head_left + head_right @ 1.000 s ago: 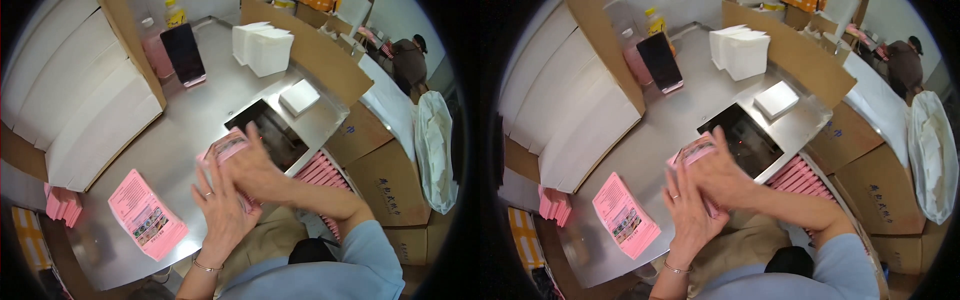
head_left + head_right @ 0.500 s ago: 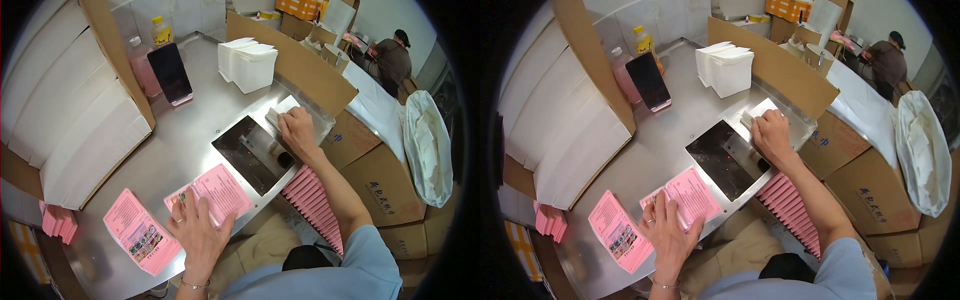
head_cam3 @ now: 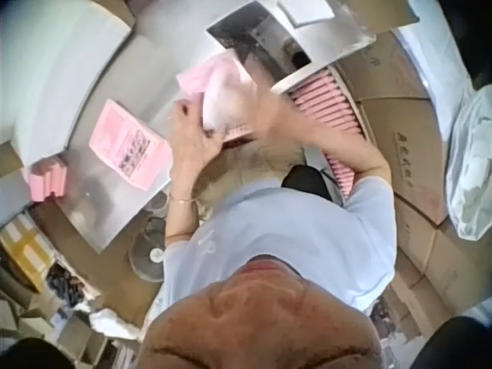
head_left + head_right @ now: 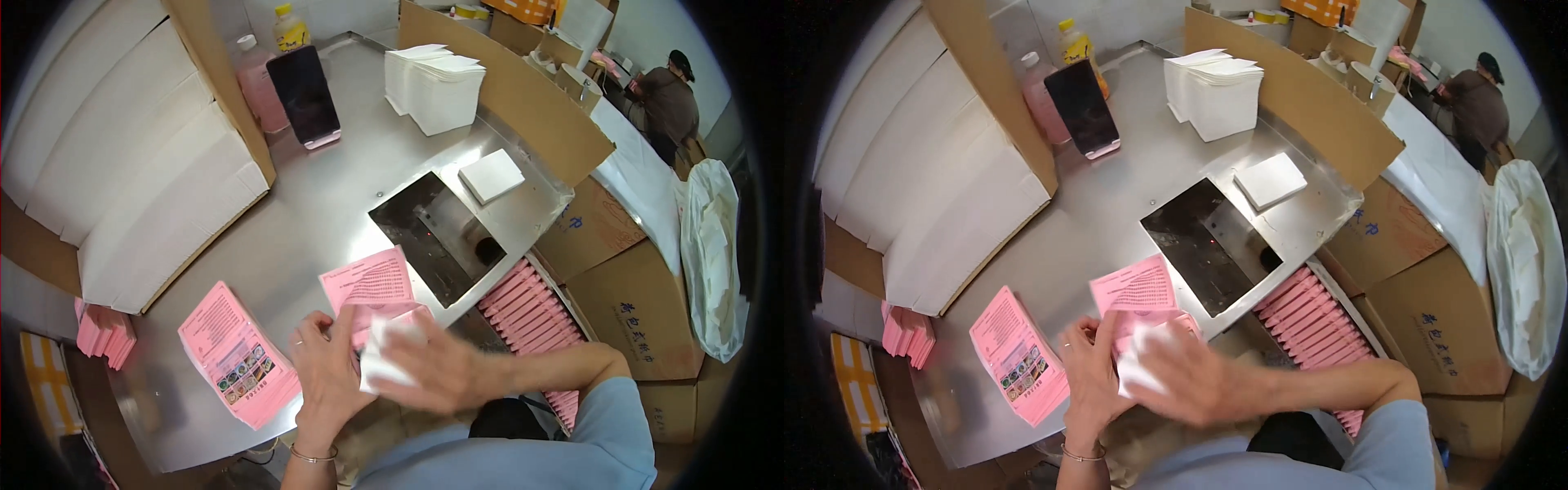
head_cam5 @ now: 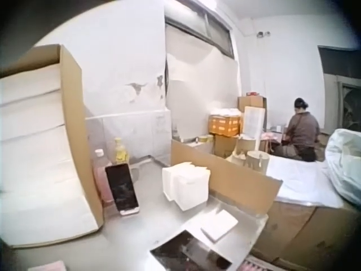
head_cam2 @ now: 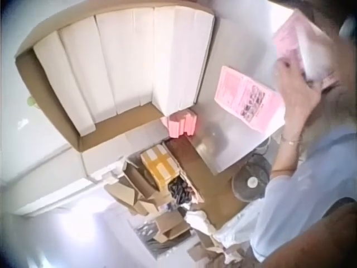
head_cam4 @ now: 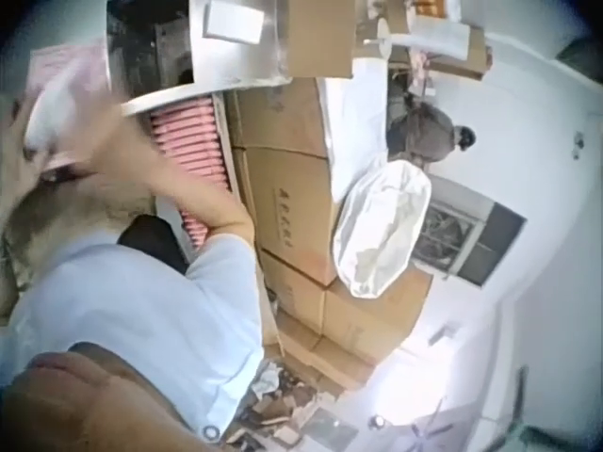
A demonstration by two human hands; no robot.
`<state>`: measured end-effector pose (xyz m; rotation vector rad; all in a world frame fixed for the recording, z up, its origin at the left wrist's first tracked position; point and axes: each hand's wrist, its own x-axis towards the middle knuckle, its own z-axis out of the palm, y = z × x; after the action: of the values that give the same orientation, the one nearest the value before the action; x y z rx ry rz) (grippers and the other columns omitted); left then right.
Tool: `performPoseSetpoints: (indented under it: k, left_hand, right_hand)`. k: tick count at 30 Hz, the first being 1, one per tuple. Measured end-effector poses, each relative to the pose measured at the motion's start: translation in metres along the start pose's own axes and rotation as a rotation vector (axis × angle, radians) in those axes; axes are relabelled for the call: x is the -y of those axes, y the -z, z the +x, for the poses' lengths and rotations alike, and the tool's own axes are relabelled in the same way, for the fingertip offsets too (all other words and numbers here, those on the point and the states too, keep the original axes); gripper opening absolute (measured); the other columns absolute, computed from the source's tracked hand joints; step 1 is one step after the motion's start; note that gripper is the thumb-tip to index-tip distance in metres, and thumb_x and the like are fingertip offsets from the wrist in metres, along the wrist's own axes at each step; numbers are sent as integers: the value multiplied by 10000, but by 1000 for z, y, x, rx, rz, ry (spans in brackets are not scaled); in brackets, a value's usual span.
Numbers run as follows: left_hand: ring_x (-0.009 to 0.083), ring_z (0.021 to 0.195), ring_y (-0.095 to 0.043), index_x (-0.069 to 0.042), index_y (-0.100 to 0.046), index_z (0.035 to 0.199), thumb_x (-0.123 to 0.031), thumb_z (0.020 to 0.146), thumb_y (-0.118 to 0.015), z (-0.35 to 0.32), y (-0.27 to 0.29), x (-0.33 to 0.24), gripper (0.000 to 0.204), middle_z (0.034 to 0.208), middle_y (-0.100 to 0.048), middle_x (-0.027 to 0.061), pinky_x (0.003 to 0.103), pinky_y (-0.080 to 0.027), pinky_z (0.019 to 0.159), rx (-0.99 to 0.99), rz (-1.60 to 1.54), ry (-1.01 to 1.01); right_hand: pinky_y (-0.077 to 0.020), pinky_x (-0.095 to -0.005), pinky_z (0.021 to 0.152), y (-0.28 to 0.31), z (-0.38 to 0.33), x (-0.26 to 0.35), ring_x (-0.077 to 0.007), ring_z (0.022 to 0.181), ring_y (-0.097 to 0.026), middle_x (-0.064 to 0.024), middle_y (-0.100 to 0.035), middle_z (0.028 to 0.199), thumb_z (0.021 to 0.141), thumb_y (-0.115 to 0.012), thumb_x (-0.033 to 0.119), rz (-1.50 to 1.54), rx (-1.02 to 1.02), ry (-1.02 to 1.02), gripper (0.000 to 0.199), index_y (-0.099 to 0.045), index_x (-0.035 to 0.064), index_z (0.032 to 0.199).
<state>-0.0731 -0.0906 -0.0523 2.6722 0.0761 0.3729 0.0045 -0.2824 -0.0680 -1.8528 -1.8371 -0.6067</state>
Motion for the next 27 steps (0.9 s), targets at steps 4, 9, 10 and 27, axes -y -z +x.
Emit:
performPoseSetpoints:
  k: [4, 9, 10, 27]
  left_hand:
    - [360, 919, -515, -69, -431, 1494, -287, 717, -798, -1, -16, -25, 887, 1014, -526, 191, 447, -418, 809, 12, -78, -48]
    - [284, 795, -576, -61, -481, 1466, -99, 776, -777, -6, 16, -17, 751, 928, -596, 103, 403, -465, 711, -8, -128, 2]
    - [284, 795, -576, -61, -481, 1466, -99, 776, -777, -15, 23, -12, 751, 928, -596, 103, 403, -465, 711, -19, -127, 3]
    - [357, 919, -557, -43, -568, 1080, 14, 860, -558, -68, 83, 85, 228, 977, -584, 152, 500, -414, 920, -132, 313, 311]
  right_hand:
    - [-310, -785, 1013, -29, 18, -47, -412, 1015, -631, -216, -620, 1034, 850, -644, 150, -52, 391, -345, 290, -649, 4, 1100]
    - [-300, -688, 1089, -54, 8, -112, -392, 1055, -615, -215, -623, 1024, 860, -606, 137, -7, 221, -601, 271, -602, 32, 1111]
    - [-482, -560, 966, -47, -1, -122, -403, 967, -652, -245, -663, 983, 859, -591, 96, 81, 55, -596, 239, -587, 3, 1079]
    - [-499, -424, 774, 7, -54, -184, -322, 855, -575, -161, -553, 870, 898, -681, 141, -616, -63, -696, 154, -637, -1, 858]
